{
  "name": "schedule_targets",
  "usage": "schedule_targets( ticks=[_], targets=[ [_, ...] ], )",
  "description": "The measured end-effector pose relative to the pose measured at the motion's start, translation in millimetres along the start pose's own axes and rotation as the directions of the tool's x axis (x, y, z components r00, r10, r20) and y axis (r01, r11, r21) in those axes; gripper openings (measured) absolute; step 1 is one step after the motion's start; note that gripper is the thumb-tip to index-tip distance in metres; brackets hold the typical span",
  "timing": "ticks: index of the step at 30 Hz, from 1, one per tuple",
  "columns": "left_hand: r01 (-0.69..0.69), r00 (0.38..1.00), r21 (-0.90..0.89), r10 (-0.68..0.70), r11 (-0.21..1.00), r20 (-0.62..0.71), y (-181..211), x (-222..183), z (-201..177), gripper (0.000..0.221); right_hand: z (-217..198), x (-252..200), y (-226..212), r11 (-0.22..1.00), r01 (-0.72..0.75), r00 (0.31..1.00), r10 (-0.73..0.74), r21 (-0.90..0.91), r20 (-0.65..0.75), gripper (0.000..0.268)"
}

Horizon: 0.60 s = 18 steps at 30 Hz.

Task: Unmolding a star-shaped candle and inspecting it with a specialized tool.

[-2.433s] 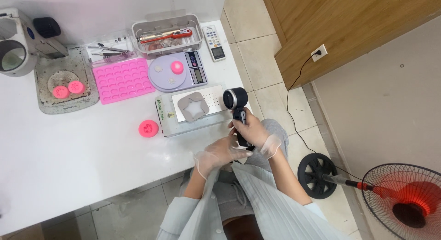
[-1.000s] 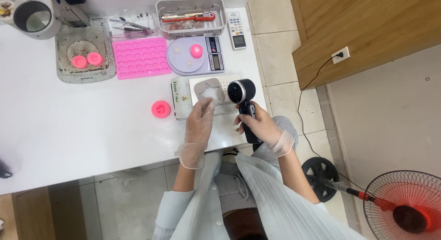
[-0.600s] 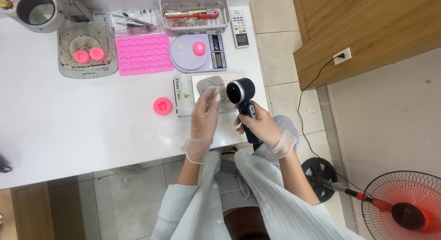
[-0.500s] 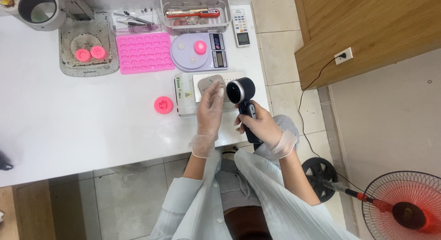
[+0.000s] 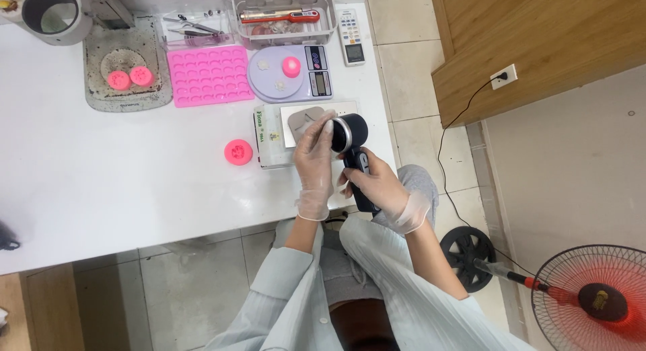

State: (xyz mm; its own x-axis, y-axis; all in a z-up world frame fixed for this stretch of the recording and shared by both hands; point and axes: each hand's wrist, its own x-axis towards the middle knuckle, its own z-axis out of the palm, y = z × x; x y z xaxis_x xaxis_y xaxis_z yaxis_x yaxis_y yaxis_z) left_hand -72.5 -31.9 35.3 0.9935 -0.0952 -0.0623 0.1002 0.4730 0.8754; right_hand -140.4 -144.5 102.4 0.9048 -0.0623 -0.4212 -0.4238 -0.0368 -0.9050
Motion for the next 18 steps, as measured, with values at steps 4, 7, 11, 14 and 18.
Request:
schedule_targets(
  ticks=[4,7,11,14,18],
  targets=[
    [0.127,0.989,-0.122,-0.136,0.984,-0.062,7.8,6.2,4.5,0.035,2.7,-0.4,-3.4,0.999,-0.018,1.0,0.018,-0.027,-0.005,0.032],
    [0.2,0.974,-0.362,-0.225,0.911,-0.027,-8.1,12.9,-5.3,0.042,3.8,-0.8,-8.1,0.999,-0.034,0.999,0.033,-0.043,-0.006,0.033],
    [0.259,0.959,-0.547,-0.281,0.796,0.045,-15.7,18.2,-17.8,0.047,3.5,0.0,-8.4,0.998,-0.043,0.999,0.043,-0.048,-0.015,0.031],
    [0.306,0.941,-0.594,-0.33,0.744,0.072,-12.8,21.1,-23.9,0.049,1.4,1.3,-3.2,0.999,-0.024,0.999,0.023,-0.037,-0.026,0.028],
    [0.302,0.944,-0.633,-0.316,0.713,0.094,-20.1,24.5,-34.9,0.049,-1.5,3.1,0.2,1.0,-0.021,1.0,0.021,-0.008,-0.011,0.028]
  ],
)
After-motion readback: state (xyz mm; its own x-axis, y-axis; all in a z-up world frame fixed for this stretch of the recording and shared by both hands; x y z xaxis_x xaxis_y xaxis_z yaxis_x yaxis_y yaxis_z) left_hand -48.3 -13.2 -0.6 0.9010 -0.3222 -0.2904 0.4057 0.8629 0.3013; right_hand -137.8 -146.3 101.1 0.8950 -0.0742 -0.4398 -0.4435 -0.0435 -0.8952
